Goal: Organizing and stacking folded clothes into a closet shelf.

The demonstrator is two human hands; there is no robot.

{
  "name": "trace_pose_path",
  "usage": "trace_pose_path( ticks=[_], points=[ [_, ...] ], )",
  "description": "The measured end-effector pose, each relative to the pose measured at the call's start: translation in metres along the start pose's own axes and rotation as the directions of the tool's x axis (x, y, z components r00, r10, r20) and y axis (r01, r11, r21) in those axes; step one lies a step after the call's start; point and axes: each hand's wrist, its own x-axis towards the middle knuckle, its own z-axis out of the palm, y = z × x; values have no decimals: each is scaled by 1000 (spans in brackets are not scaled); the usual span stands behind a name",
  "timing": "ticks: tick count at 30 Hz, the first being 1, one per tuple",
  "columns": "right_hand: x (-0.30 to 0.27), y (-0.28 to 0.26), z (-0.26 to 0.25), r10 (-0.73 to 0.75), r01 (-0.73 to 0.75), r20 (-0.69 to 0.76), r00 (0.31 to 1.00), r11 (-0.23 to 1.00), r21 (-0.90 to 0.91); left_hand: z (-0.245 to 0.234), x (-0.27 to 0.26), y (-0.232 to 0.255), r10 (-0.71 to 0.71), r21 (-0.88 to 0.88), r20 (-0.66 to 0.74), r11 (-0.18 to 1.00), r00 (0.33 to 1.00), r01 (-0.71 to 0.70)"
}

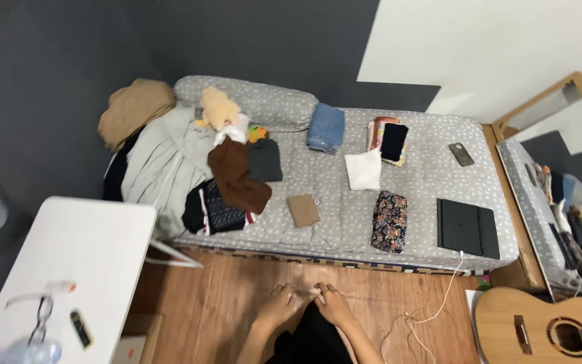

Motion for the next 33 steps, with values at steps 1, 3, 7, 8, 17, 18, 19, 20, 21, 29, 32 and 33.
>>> trace_pose_path(
  ticks=[1,3,7,8,17,18,19,20,21,29,32,33],
  points=[
    [11,2,-5,20,-20,-2,1000,1000,11,-3,17,2,18,-3,28,1000,999,-18],
    [36,7,-16,48,-48,-9,999,999,4,-5,50,9,52,-16,85,999,995,-51],
    [77,30,-42,66,-67,-24,998,998,-21,9,114,39,118,-19,38,993,992,-118],
    [87,36,-52,67,-67,-30,997,998,-14,14,129,50,159,-40,26,987,987,-157],
    [166,103,-130,181,-145,-202,962,973,181,85,268,107,309,-232,86,931,947,-283],
    [178,113,-137,217,-172,-196,956,960,221,94,290,107,361,-255,80,908,929,-331],
    [184,125,-138,255,-202,-185,949,944,261,104,305,105,364,-262,112,908,925,-326],
    [192,138,-139,291,-232,-171,941,925,301,113,319,103,367,-269,144,908,919,-320],
    [201,151,-137,288,-218,-222,932,931,292,122,330,101,367,-274,184,910,912,-311],
    [286,292,-87,282,-102,-584,761,942,320,211,422,81,398,-207,55,902,916,-380],
    [321,350,-71,84,-53,-796,599,996,66,264,464,60,429,-173,13,890,903,-421],
    [332,367,-66,189,-140,-793,579,981,132,281,481,55,430,-153,20,894,903,-422]
  ],
)
